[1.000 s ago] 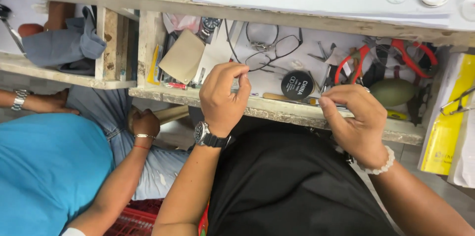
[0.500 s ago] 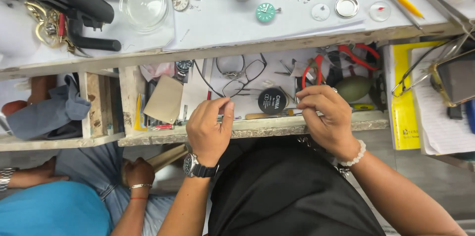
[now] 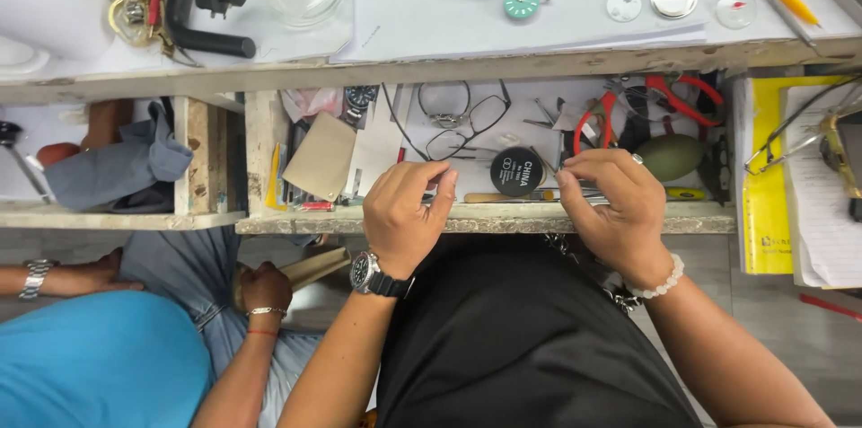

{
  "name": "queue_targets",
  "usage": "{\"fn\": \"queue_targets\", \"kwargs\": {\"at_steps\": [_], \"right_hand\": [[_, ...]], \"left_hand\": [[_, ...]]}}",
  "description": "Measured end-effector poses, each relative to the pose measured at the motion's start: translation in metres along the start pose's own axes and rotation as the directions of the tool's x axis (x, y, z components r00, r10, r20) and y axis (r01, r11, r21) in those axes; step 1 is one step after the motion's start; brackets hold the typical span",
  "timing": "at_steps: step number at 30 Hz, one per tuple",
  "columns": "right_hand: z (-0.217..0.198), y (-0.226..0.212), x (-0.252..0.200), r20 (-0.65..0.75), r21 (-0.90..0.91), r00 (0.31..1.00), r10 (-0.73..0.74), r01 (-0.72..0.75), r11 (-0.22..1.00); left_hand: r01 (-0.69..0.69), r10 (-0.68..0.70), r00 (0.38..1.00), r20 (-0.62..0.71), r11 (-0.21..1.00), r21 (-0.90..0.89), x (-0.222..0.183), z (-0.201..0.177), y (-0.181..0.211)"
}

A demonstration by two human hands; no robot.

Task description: Assembling and repairing a watch by placing tiny internal components and dial parts using tweezers and specialized tools.

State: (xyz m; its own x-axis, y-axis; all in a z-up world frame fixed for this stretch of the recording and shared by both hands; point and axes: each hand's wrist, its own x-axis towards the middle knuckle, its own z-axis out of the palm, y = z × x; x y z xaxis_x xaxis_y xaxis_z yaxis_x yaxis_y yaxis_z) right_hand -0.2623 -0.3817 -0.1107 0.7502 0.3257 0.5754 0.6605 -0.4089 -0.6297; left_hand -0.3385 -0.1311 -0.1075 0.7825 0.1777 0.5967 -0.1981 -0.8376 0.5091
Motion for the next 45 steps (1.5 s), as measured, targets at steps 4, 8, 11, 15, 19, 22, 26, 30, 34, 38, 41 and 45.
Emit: {"fn": "queue_targets", "kwargs": {"at_steps": [4,8,11,15,19,22,26,30,34,38,41,45], "right_hand": [[-0.001,0.001,0.001,0.007,0.024,1.000,0.030,-0.030,0.999],[-0.001,-0.004,0.008,0.011,0.046,0.995,0.101,-0.101,0.994],[-0.001,-0.005,0.012,0.036,0.043,0.986,0.163,-0.164,0.985],[0.000,-0.005,0.013,0.073,0.019,0.948,0.309,-0.311,0.950],[-0.003,-0.004,0.011,0.120,-0.022,0.948,0.294,-0.294,0.956],[-0.003,-0.004,0.017,0.157,-0.058,0.961,0.227,-0.220,0.974],[0.000,-0.005,0.021,0.162,-0.056,0.957,0.242,-0.236,0.970],[-0.001,-0.008,0.028,0.174,-0.044,0.950,0.258,-0.255,0.966],[-0.002,-0.007,0.031,0.184,0.000,0.952,0.246,-0.251,0.968],[0.000,-0.011,0.035,0.143,0.052,0.951,0.273,-0.282,0.958],[0.001,-0.017,0.043,0.101,0.106,0.939,0.329,-0.339,0.935],[-0.001,-0.023,0.062,0.054,0.100,0.946,0.320,-0.324,0.941]], "left_hand": [[0.018,-0.019,0.999,-0.042,0.999,-0.037,0.002,-0.002,0.002],[0.081,-0.095,0.994,-0.058,0.975,-0.208,0.010,-0.008,0.007],[0.113,-0.134,0.990,-0.052,0.949,-0.293,0.026,-0.014,0.013],[0.037,-0.064,0.996,-0.068,0.940,-0.340,0.073,-0.009,0.020],[-0.134,0.142,0.989,0.029,0.970,-0.203,0.125,-0.002,0.020],[-0.157,0.174,0.974,0.147,0.980,-0.121,0.150,0.010,0.013],[-0.154,0.170,0.957,0.235,0.985,-0.082,0.169,0.026,0.009],[-0.180,0.190,0.952,0.240,0.982,-0.065,0.175,0.036,0.007],[-0.164,0.175,0.954,0.245,0.984,-0.065,0.180,0.041,0.009],[-0.166,0.171,0.972,0.159,0.985,-0.046,0.178,0.047,0.006],[-0.195,0.207,0.973,0.105,0.974,-0.116,0.172,0.044,0.006],[-0.261,0.276,0.959,0.068,0.949,-0.176,0.166,0.025,0.014]]}}
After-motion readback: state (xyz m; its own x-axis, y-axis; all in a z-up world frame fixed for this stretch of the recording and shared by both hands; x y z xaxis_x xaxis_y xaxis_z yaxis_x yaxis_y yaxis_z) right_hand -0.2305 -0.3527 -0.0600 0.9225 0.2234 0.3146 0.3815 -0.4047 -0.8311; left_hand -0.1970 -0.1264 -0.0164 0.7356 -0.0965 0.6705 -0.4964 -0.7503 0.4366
